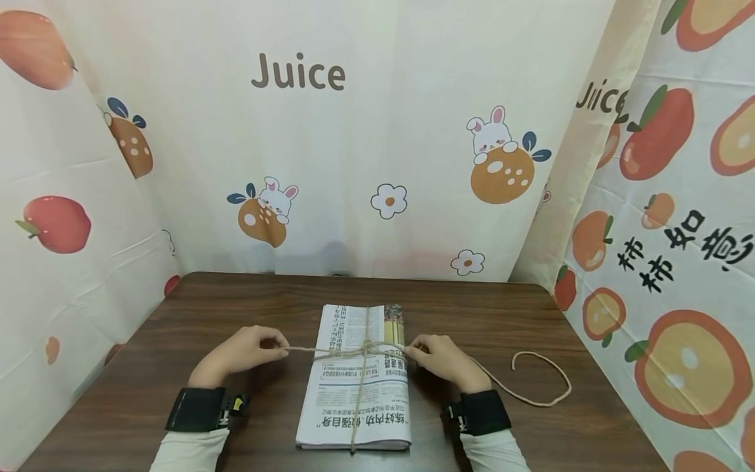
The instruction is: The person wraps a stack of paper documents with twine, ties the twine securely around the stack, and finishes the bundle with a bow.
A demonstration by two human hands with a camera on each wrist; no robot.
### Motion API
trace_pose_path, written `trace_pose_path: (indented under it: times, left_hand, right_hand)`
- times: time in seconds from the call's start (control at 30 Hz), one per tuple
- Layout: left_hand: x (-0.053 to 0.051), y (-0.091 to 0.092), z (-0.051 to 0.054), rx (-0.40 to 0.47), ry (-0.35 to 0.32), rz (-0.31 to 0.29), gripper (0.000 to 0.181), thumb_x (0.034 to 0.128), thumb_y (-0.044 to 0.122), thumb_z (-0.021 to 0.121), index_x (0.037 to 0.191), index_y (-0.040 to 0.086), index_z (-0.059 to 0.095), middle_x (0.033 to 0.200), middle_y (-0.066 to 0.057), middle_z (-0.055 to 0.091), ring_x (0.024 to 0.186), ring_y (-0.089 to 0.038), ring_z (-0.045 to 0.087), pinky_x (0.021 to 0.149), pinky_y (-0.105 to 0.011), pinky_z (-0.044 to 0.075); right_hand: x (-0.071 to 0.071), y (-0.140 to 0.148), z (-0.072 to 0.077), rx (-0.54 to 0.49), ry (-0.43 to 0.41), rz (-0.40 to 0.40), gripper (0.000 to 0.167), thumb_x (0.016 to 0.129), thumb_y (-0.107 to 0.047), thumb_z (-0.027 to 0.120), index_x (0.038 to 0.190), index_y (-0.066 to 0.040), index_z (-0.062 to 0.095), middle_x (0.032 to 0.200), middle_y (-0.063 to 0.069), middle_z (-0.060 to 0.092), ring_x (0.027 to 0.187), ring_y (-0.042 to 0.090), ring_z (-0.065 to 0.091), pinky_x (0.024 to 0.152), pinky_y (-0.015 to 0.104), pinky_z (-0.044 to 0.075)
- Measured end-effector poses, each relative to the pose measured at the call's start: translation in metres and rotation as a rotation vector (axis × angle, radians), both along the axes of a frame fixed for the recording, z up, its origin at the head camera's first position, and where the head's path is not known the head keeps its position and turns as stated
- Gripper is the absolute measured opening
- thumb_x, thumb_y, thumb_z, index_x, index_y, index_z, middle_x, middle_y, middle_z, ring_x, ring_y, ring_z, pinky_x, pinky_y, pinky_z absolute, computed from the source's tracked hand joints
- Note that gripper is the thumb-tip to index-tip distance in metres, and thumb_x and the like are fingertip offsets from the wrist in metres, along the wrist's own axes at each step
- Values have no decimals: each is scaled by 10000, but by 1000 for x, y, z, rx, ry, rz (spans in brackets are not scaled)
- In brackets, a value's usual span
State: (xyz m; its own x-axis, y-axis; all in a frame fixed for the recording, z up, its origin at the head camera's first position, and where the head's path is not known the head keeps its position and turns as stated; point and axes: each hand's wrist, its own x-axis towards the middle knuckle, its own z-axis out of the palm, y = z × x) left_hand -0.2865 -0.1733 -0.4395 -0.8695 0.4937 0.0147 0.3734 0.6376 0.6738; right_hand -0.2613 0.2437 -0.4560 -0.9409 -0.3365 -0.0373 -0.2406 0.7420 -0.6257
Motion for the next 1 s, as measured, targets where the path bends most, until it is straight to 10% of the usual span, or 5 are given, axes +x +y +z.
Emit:
trace_pose_path:
  times: [0.3, 0.73, 1.0]
  left_hand:
    - [-5, -1, -2, 112, 246, 163, 92, 973, 178, 689, 1044, 182, 748, 1019, 29, 667, 1015, -232, 635, 896, -495, 506]
    - [-7, 17, -4, 201, 340, 289, 178, 977, 235, 690, 1091, 126, 772, 1072, -55, 672, 1033, -272, 637, 869, -475, 516]
    - [-6, 42, -6, 251, 364, 362, 194, 958, 255, 717, 1043, 94, 786, 852, 12, 579, 757, -152, 538, 698, -353, 470]
  right_hand:
    - [-1, 3, -2, -18, 11, -3, 281, 1027, -368, 586, 1041, -115, 708, 723, -13, 590, 642, 155, 548, 595, 331, 461]
    - [-3, 4, -4, 8, 53, 0, 255, 1033, -358, 576, 1035, -142, 711, 751, -66, 588, 679, 112, 548, 635, 319, 457]
    - [-1, 3, -1, 7, 78, 12, 254, 1034, -345, 577, 1028, -130, 712, 751, -74, 581, 668, 98, 540, 622, 303, 459]
